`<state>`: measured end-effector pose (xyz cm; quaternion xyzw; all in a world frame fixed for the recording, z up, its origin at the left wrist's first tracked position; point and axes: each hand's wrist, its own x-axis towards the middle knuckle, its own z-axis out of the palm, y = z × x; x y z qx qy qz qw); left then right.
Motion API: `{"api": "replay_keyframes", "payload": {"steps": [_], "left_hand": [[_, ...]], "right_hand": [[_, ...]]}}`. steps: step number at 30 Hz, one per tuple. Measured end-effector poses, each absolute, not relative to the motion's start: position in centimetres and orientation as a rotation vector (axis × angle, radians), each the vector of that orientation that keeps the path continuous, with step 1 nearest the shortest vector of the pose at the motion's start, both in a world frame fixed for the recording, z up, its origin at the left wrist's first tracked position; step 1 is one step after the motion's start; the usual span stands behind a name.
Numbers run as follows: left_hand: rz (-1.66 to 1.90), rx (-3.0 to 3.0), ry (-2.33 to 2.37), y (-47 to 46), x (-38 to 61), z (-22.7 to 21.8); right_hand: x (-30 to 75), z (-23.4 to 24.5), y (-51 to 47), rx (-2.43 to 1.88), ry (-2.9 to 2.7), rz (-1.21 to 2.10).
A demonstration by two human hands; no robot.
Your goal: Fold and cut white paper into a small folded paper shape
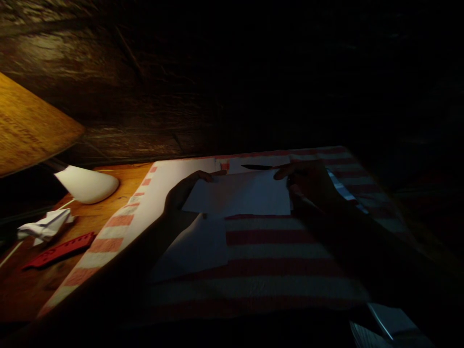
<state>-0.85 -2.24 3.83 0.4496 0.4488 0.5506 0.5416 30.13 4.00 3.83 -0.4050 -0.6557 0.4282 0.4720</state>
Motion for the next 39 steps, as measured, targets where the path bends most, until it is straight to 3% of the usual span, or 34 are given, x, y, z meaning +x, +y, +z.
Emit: {"api": "replay_keyframes", "payload": {"steps": [6,13,21,26,32,39], "left_hand": [[1.314,1.012,1.146,-3.0,0.4,4.1],[1.358,1.072,1.264,-3.1,0.8,3.3],[1.352,1.086,1.338,-3.4,0.6,3.1],[1.356,0.813,1.190,-3.5,0.7,4.1],[1.399,0.692,0.831,-3.0,1.0,4.1],[1.459,0.710,0.914,-3.3,1.3,2.4]], "right_hand": [[30.4,3.8,4.2,-0.977,-1.632,1.019],[30.0,4.1,4.0,-0.927,-1.439,1.318],[29.9,3.0,3.8,-1.086,-1.719,1.098],[29.9,2.4,4.6,-1.063,-1.518,1.173],[29.2,2.9,4.0,-1.118,-1.137,1.472],[27.8,3.6,1.6,-0.947,-0.987,2.031]]}}
